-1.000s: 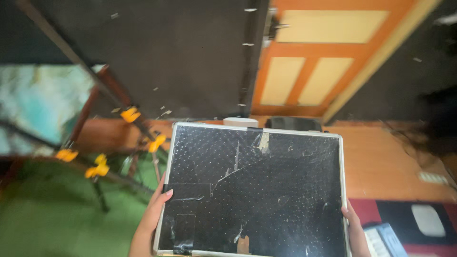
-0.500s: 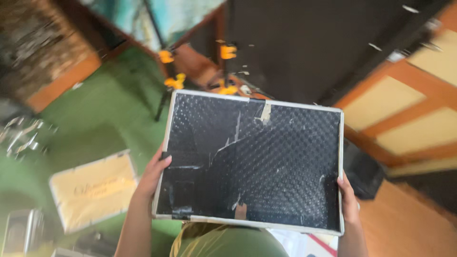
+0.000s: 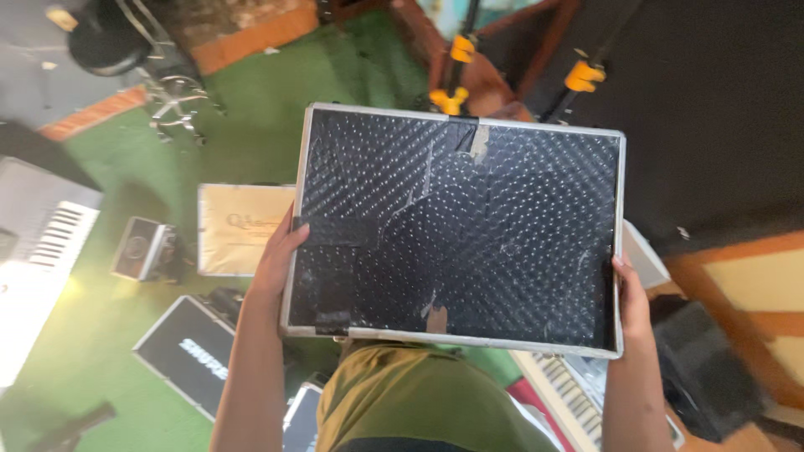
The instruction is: The person picks up a silver hard case and carries it to a table. They open the case, place a white foam insert into it, and then place two microphones into the slots of the foam insert.
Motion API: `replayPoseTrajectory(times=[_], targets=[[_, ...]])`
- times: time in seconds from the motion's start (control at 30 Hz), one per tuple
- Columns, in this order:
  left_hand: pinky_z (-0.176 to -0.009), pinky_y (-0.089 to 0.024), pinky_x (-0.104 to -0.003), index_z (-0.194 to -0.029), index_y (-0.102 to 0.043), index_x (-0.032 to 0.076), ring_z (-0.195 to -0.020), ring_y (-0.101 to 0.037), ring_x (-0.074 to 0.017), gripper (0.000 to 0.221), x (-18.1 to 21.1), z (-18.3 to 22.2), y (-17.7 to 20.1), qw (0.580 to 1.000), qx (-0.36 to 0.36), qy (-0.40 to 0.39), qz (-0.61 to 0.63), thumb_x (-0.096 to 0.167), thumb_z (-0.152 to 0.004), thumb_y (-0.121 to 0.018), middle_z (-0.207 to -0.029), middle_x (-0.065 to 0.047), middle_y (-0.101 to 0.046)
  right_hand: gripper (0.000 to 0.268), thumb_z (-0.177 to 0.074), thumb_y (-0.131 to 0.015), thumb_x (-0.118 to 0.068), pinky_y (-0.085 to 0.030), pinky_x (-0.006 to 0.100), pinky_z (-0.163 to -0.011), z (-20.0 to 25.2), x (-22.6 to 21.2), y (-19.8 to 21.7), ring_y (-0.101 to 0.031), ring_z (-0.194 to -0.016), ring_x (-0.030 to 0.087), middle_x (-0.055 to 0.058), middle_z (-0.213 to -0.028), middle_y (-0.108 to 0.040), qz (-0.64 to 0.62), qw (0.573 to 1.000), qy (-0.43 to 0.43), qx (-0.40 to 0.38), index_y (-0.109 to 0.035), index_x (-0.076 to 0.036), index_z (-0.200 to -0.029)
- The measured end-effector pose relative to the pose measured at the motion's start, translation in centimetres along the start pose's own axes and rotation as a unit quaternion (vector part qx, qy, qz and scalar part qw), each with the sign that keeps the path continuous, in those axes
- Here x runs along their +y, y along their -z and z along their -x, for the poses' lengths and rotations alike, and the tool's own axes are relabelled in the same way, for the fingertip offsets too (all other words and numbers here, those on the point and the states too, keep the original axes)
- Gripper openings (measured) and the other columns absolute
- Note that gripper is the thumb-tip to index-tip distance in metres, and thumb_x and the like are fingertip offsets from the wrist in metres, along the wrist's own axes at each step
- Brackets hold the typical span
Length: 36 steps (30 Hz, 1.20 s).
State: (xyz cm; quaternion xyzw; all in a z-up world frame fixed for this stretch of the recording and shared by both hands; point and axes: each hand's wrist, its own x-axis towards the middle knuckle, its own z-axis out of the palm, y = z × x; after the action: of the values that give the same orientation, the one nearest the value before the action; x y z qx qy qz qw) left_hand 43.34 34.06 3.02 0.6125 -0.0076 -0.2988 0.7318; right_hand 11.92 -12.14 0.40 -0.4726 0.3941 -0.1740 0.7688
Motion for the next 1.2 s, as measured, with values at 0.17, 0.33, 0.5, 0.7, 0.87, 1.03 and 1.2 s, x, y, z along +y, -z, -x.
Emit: replayPoseTrajectory(times=[0.17, 0.33, 0.5, 0.7, 0.87, 1.03, 1.2], targets=[[-0.113, -0.040, -0.034, -0.162, -0.032, 0.011, -0.138, -0.050, -0.0203, 0.076, 2.2, 0.1, 6.5, 0.999, 0.008, -0.032, 0.020, 0.020, -0.091, -0.060, -0.157, -0.009, -0.048, 0.059, -0.098, -0.055, -0.035, -0.050, 0.028, -0.089, -0.8, 1.8, -8.0, -0.063, -0.104, 0.013, -0.001, -0.122, -0.066, 0.013, 1.000, -0.013, -0.020, -0.055, -0.017, -0.154], [-0.115, -0.036, -0.035, -0.161, -0.033, 0.014, -0.142, -0.047, -0.0219, 0.078, 3.6, 1.1, 12.3, 0.995, 0.095, 0.017, 0.007, 0.025, -0.089, -0.061, -0.160, -0.007, -0.046, 0.054, -0.098, -0.054, -0.036, -0.049, 0.030, -0.088, -0.9, 2.6, -15.3, -0.062, -0.103, 0.014, 0.000, -0.120, -0.066, 0.046, 0.997, -0.058, -0.019, -0.056, -0.016, -0.149], [-0.117, -0.032, -0.035, -0.160, -0.034, 0.015, -0.147, -0.041, -0.0205, 0.078, 3.4, 2.6, 17.2, 0.985, 0.165, 0.047, 0.025, 0.027, -0.088, -0.061, -0.162, -0.004, -0.043, 0.053, -0.099, -0.055, -0.035, -0.050, 0.029, -0.090, -1.5, 3.2, -21.4, -0.064, -0.105, 0.016, 0.004, -0.122, -0.067, 0.076, 0.990, -0.030, -0.115, -0.056, -0.009, -0.146], [-0.119, -0.028, -0.034, -0.162, -0.036, 0.012, -0.150, -0.038, -0.0210, 0.076, 2.3, 4.2, 22.0, 0.984, 0.177, 0.003, 0.004, 0.028, -0.091, -0.058, -0.164, -0.007, -0.044, 0.067, -0.096, -0.053, -0.033, -0.046, 0.031, -0.091, -3.7, 5.4, -26.2, -0.062, -0.106, 0.018, 0.006, -0.130, -0.064, 0.102, 0.983, -0.062, -0.136, -0.046, -0.011, -0.159], [-0.114, -0.035, -0.040, -0.162, -0.033, 0.017, -0.143, -0.045, -0.0273, 0.081, 1.4, 5.2, 24.4, 0.971, 0.225, 0.066, 0.049, 0.032, -0.086, -0.057, -0.158, -0.009, -0.047, 0.069, -0.096, -0.052, -0.033, -0.044, 0.030, -0.101, -7.1, 7.4, -28.2, -0.059, -0.120, 0.018, 0.007, -0.143, -0.059, 0.118, 0.970, -0.053, -0.207, -0.040, -0.008, -0.160], [-0.118, -0.028, -0.037, -0.162, -0.030, 0.014, -0.148, -0.038, -0.0231, 0.080, 0.8, 4.3, 25.2, 0.970, 0.239, 0.033, 0.027, 0.033, -0.089, -0.057, -0.163, -0.008, -0.042, 0.069, -0.097, -0.052, -0.031, -0.043, 0.030, -0.103, -10.7, 8.1, -30.2, -0.058, -0.123, 0.018, 0.007, -0.145, -0.058, 0.107, 0.963, -0.070, -0.237, -0.038, -0.008, -0.161], [-0.116, -0.031, -0.036, -0.164, -0.027, 0.014, -0.147, -0.040, -0.0209, 0.079, 1.8, 1.4, 24.2, 0.974, 0.221, -0.014, 0.044, 0.028, -0.091, -0.054, -0.163, -0.007, -0.041, 0.070, -0.096, -0.051, -0.030, -0.045, 0.032, -0.101, -14.3, 6.6, -32.7, -0.059, -0.121, 0.019, 0.008, -0.143, -0.059, 0.093, 0.962, -0.081, -0.242, -0.040, -0.008, -0.161]])
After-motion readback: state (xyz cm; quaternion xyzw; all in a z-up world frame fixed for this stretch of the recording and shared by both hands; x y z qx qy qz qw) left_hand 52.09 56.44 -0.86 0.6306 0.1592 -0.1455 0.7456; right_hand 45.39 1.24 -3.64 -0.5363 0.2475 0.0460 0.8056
